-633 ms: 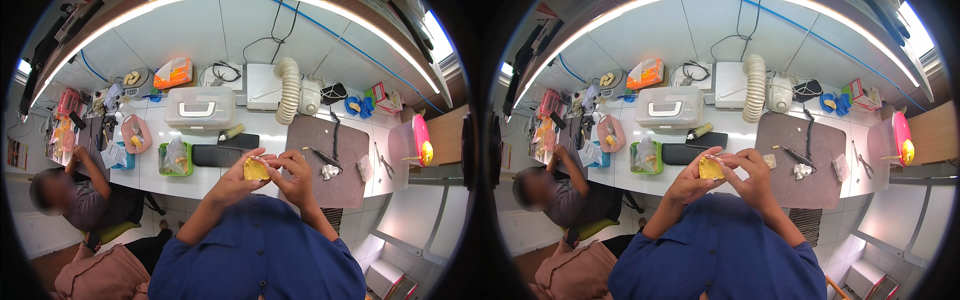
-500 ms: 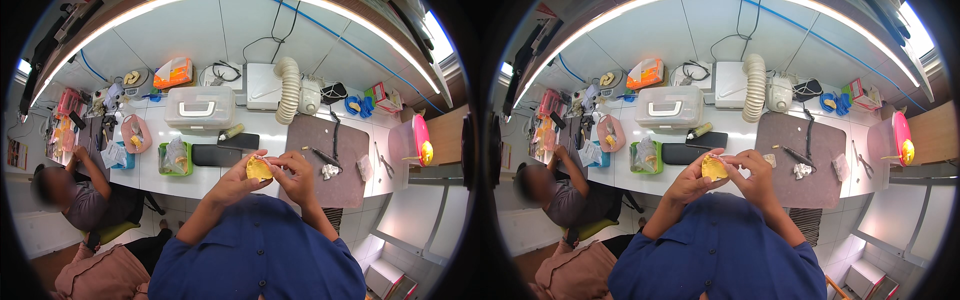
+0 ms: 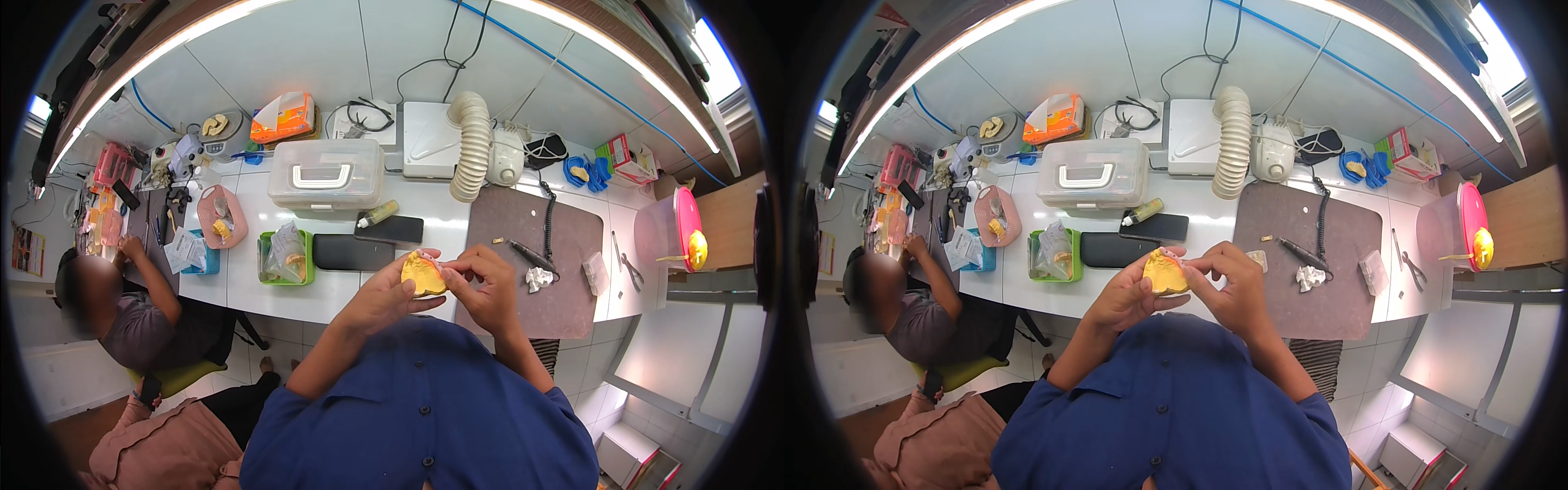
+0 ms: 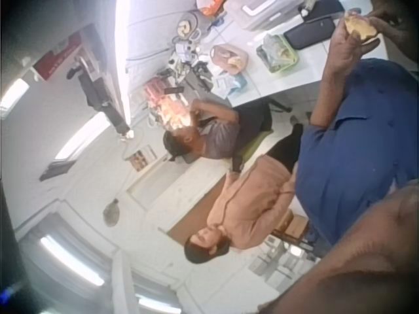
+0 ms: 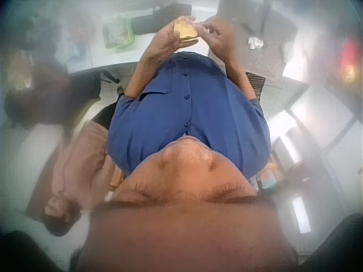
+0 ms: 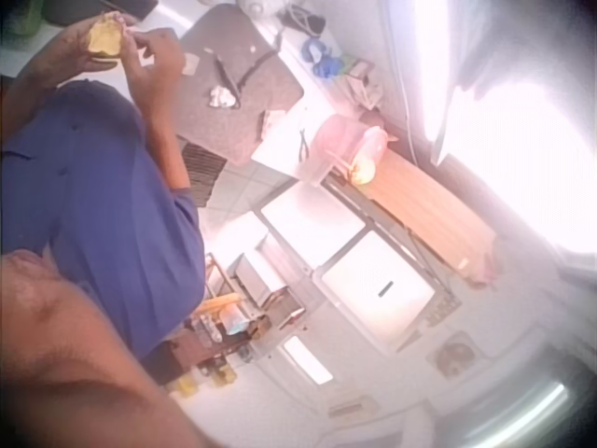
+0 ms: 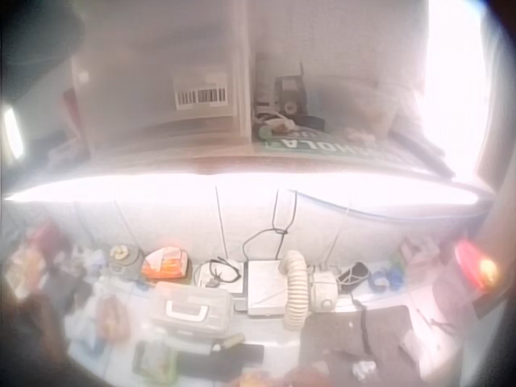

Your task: The person cleans a yellow dental prosthesis with a tissue, then picks up a small pink component and attaches it to the prosthesis. They continue to adjust the pink component on the yellow base, then place the assembled item into a green container. Finally, the person picks up a rotary tool from the table.

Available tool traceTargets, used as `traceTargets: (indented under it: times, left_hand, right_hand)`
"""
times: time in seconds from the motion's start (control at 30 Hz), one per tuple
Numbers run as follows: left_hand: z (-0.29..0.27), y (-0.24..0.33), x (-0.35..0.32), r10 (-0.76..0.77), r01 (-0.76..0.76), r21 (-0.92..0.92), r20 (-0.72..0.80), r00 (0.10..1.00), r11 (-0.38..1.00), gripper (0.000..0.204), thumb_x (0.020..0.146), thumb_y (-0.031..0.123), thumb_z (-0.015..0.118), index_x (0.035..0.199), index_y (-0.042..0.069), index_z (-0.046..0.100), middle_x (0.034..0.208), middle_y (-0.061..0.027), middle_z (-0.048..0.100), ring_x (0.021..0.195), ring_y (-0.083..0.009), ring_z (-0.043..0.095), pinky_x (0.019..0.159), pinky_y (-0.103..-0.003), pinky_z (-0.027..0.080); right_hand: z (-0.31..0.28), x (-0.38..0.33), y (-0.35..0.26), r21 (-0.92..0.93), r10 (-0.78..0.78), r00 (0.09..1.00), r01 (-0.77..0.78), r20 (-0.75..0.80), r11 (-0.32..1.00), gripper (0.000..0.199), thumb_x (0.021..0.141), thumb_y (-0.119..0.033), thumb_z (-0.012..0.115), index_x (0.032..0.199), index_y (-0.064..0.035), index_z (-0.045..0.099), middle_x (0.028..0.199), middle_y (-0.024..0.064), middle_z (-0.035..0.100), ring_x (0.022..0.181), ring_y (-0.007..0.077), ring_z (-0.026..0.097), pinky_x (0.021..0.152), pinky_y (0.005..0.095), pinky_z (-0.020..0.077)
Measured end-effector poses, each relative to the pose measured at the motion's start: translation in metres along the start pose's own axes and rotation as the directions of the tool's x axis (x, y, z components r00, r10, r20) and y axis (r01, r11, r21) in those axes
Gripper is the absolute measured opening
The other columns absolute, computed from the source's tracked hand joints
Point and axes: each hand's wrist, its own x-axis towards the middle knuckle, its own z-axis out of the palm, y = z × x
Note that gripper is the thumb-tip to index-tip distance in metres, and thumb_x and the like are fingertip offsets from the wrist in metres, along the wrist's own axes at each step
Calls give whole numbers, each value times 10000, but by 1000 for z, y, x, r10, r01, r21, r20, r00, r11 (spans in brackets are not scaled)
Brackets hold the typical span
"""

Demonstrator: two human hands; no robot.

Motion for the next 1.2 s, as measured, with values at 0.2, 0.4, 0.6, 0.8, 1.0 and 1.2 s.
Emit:
traceTargets:
  times: [0.2, 0.4, 0.6, 0.8, 1.0, 1.2]
  left_hand:
    - [2, 2, 0, 7, -7, 1, 4, 1000, 1000, 744, 954, 344, 666, 1510, 63, 260, 1396, -116, 471, 1284, -217, 511, 1082, -441, 459]
    - [3, 3, -1, 19, -19, 59, 2, 1000, 998, 780, 932, 327, 691, 1515, 55, 252, 1394, -123, 470, 1274, -226, 521, 1065, -417, 481]
    - [8, 5, -3, 50, -50, 119, 2, 999, 992, 821, 917, 371, 705, 1515, 41, 247, 1377, -125, 473, 1254, -220, 532, 1060, -398, 488]
    - [8, 4, -3, 63, -63, 162, 4, 998, 985, 850, 907, 416, 710, 1510, 33, 251, 1364, -130, 480, 1243, -224, 542, 1057, -396, 492]
    - [3, -1, -3, 97, -96, 176, 7, 995, 980, 865, 891, 473, 712, 1492, 24, 280, 1362, -129, 483, 1253, -229, 538, 1062, -403, 487]
    - [3, -2, -2, 98, -96, 184, -3, 995, 978, 908, 855, 539, 723, 1472, 19, 306, 1365, -128, 481, 1259, -229, 533, 1065, -415, 481]
  right_hand:
    - [-1, 2, -4, 3, -9, 1000, 9, 8, 1000, 88, 821, -89, 761, 895, -41, 758, 749, 43, 616, 653, 122, 538, 575, 255, 431]
    - [-3, 2, -6, 4, -29, 999, 29, 18, 1000, 111, 815, -91, 768, 921, -58, 771, 753, 38, 615, 651, 119, 538, 567, 250, 429]
    - [-2, 3, -6, 25, -35, 999, 34, 20, 999, 126, 815, -95, 771, 937, -64, 775, 764, 36, 615, 655, 115, 540, 568, 246, 430]
    - [-2, 2, -4, 34, -32, 999, 31, 24, 999, 128, 816, -92, 767, 940, -63, 773, 769, 34, 614, 661, 114, 541, 573, 246, 431]
    - [-2, 2, -5, 34, -25, 1000, 24, 19, 999, 119, 819, -92, 765, 933, -58, 771, 765, 35, 614, 659, 113, 537, 575, 247, 429]
    - [-2, 0, -4, 41, -23, 1000, 22, 12, 999, 109, 824, -97, 764, 923, -50, 767, 760, 36, 614, 655, 112, 532, 572, 246, 425]
